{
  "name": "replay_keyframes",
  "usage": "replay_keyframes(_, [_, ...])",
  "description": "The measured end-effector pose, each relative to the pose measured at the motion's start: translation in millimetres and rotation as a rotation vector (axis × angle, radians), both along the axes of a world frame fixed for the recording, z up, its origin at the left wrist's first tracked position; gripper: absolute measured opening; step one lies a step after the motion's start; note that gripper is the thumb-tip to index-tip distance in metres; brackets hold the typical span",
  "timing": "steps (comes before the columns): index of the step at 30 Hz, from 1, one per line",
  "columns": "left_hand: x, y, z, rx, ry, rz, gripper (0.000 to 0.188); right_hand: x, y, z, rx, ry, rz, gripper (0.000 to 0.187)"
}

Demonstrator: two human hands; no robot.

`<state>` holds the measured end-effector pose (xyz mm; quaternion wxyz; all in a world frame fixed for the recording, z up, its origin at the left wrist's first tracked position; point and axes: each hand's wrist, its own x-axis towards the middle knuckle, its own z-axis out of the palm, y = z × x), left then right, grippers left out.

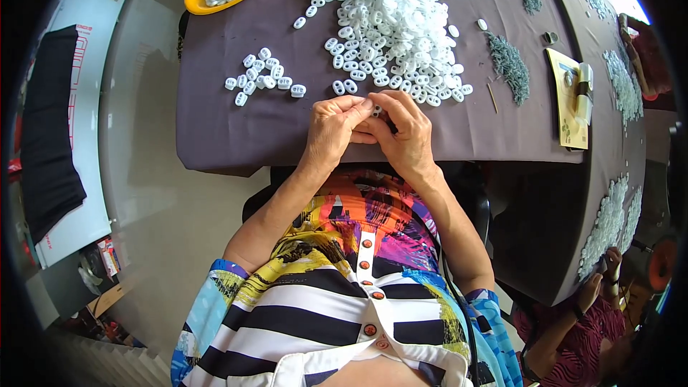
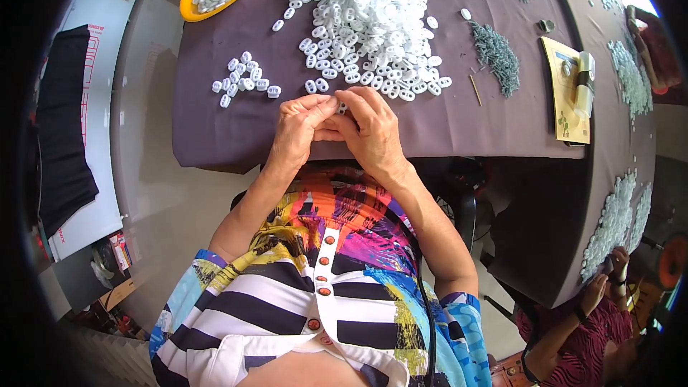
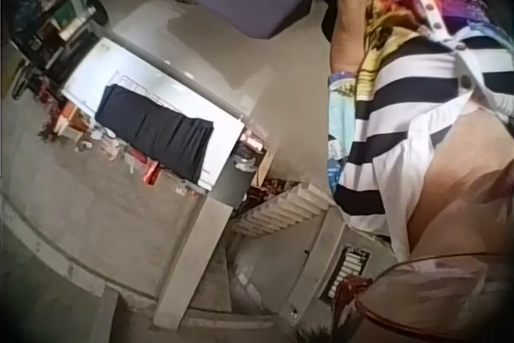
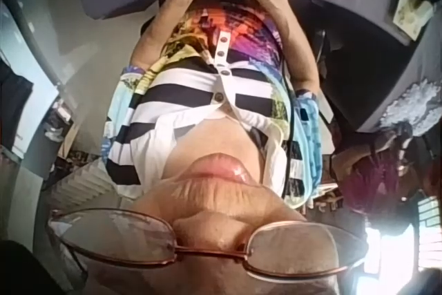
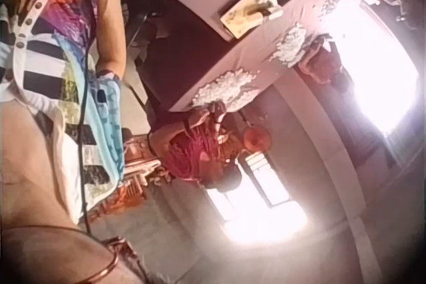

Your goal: The person sorts small white plastic circular components by hand on a table.

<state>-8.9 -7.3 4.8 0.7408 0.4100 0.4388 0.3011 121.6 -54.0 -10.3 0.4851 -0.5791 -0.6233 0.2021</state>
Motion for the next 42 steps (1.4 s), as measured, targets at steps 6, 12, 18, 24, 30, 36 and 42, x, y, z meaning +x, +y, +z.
replay_keyframes(6, [-2,-4,-2,0.108,0.060,-0.033,0.027,3,1,-4,0.143,-0.163,0.043,0.031])
replay_keyframes(12, [-3,-7,1,0.097,0.047,-0.041,0.030,2,0,-3,0.144,-0.171,0.049,0.027])
replay_keyframes(18, [-8,1,-1,-0.091,-0.081,-0.009,0.032,2,2,1,0.076,-0.043,0.067,0.024])
replay_keyframes(24, [-6,1,-4,-0.020,-0.048,-0.085,0.031,3,1,-2,0.080,-0.064,0.050,0.025])
replay_keyframes(30, [0,-11,-7,0.192,0.094,-0.021,0.029,5,1,-4,0.144,-0.103,0.076,0.025])
replay_keyframes(36, [-8,-14,-7,0.216,0.109,-0.051,0.031,2,-1,-6,0.207,-0.133,0.118,0.029])
replay_keyframes(42, [-9,-13,-4,0.202,0.092,-0.065,0.032,1,1,-2,0.219,-0.186,0.119,0.028])
